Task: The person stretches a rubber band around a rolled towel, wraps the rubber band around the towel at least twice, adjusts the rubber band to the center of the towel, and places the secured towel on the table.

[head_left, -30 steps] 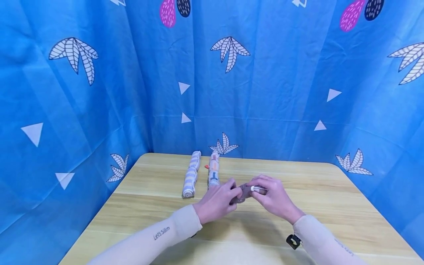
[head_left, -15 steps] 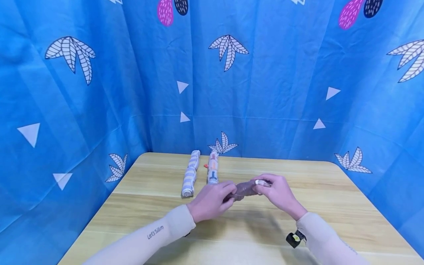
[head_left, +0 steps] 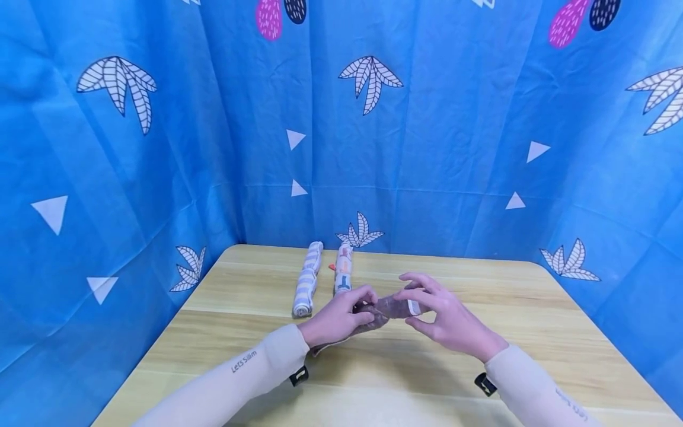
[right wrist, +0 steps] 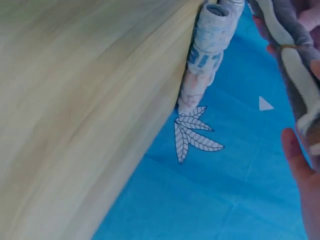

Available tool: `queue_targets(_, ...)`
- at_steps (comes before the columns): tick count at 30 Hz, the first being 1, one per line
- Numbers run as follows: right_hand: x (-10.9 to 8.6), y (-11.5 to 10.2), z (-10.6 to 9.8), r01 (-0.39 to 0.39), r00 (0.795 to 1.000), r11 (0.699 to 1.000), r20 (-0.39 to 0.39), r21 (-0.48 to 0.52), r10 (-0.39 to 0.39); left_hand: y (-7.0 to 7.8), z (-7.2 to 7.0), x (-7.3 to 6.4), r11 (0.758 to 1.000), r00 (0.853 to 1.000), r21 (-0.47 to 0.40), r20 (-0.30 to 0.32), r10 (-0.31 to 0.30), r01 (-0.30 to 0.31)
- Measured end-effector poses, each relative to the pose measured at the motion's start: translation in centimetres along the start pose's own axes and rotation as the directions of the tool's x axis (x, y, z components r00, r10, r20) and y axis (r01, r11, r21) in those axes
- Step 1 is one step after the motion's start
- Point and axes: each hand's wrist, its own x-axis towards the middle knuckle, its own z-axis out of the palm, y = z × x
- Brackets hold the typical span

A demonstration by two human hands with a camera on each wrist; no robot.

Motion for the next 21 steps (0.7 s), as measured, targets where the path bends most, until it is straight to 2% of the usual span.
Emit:
queue_targets(7, 0.02, -0.17, 0.01, 0.046, 0.999, 0.997, 0.007, -0.069, -0.046, -0.21, 0.09, -0.04, 0.991, 1.0, -0.131, 0.019, 0.015, -0.012)
queue_targets(13, -0.21, -0.01, -0.04, 0.055, 0.998, 0.997, -0.002, -0.06, -0.056, -0.27, 0.22, -0.17, 0.989, 1.0, -0.146, 0.025, 0.015, -0.011)
queue_targets(16, -0.16, 0.15, 0.01, 0.049, 0.998, 0.996, -0.044, -0.069, -0.052, -0.2, 0.4, -0.31, 0.996, 0.998, -0.068, 0.004, 0.056, -0.056)
queue_targets(18, -0.12, 0.27, 0.08, 0.041, 0.997, 0.997, -0.069, -0.058, -0.044, -0.18, 0.59, -0.39, 0.99, 0.992, 0.054, -0.017, 0.128, -0.127)
queue_targets(19, -0.09, 0.31, 0.1, 0.04, 0.996, 0.998, -0.077, -0.052, -0.044, -0.21, 0.71, -0.43, 0.976, 0.984, 0.138, -0.025, 0.175, -0.17)
queue_targets(21, -0.04, 0.42, 0.16, 0.04, 0.995, 0.998, -0.09, -0.046, -0.044, -0.25, 0.97, -0.46, 0.922, 0.963, 0.302, -0.041, 0.268, -0.243)
